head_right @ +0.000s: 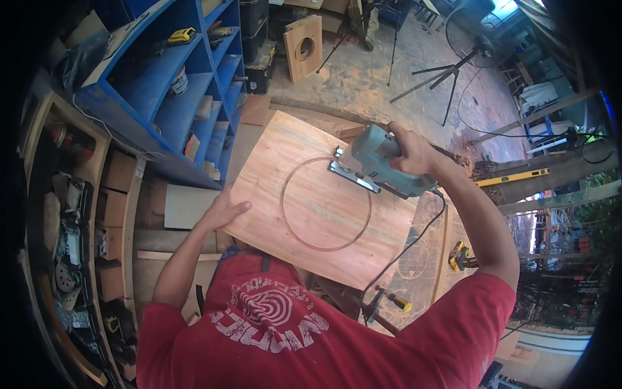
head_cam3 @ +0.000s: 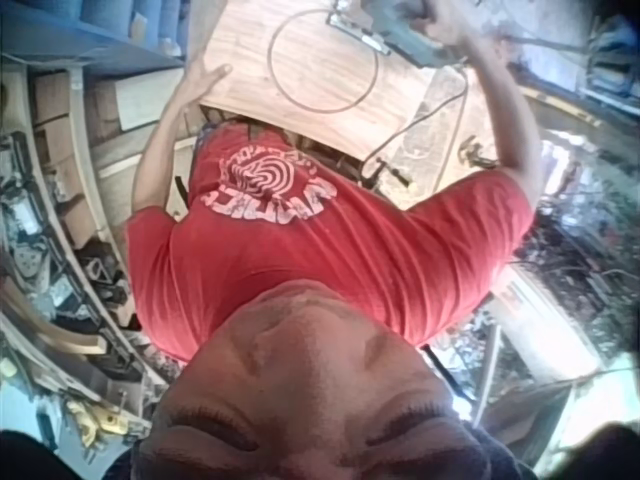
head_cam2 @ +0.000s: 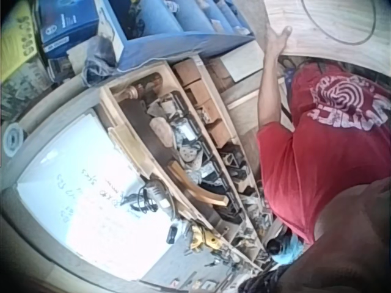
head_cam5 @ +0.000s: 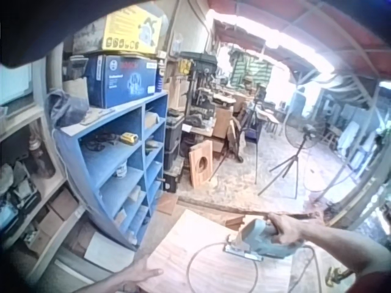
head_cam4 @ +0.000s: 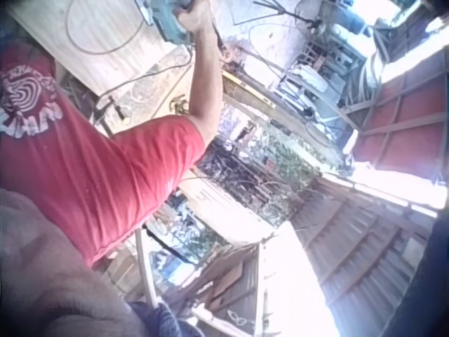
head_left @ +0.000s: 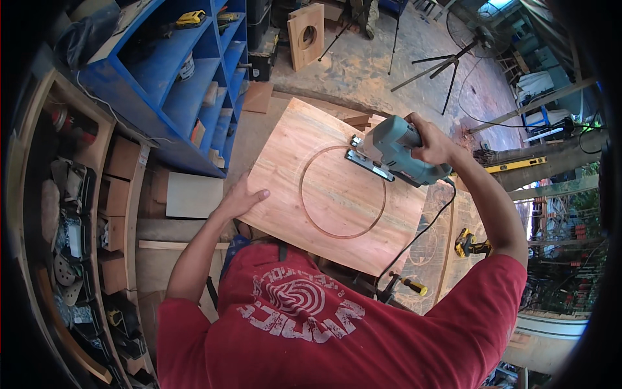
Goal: The person cuts a circle out of a wooden board using a jigsaw, unclamps the board from the workbench, and sets it onto a stack of wooden boards.
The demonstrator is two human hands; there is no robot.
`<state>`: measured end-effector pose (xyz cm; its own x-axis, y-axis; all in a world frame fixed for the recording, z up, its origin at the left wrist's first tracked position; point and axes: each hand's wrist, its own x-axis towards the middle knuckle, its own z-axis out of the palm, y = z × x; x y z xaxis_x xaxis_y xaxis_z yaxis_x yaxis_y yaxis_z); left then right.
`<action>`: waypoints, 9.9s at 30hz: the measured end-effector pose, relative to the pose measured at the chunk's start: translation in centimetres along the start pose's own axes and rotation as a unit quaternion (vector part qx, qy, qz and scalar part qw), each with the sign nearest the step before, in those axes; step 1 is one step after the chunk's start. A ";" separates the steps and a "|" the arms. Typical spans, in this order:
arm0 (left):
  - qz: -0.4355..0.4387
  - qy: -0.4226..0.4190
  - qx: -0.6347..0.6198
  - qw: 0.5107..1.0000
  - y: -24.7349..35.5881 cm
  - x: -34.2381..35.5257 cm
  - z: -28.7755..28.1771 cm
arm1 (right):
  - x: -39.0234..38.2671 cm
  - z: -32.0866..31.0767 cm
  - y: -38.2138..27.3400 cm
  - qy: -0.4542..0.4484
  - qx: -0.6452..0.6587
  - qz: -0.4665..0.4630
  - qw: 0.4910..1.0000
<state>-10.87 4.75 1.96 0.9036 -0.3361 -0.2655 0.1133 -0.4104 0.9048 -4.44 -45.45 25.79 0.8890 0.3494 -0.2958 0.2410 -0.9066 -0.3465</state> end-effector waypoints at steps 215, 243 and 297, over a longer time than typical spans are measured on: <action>0.276 -0.047 0.184 0.942 11.0 15.8 10.3 | 4.9 -0.7 -6.2 -0.006 -0.022 0.035 0.999; 0.278 0.053 0.150 0.947 9.6 14.3 11.4 | 6.4 -1.1 -6.5 -0.031 -0.090 -0.012 0.995; 0.266 0.109 0.132 0.949 8.7 12.5 11.7 | 8.0 -1.4 -8.1 -0.046 -0.104 -0.067 0.991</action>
<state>-3.38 -12.92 2.64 0.8714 -0.3831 0.3065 -0.4639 -0.4398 0.7690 1.31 -35.69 27.50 0.8072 0.4811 -0.3420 0.4374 -0.8766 -0.2006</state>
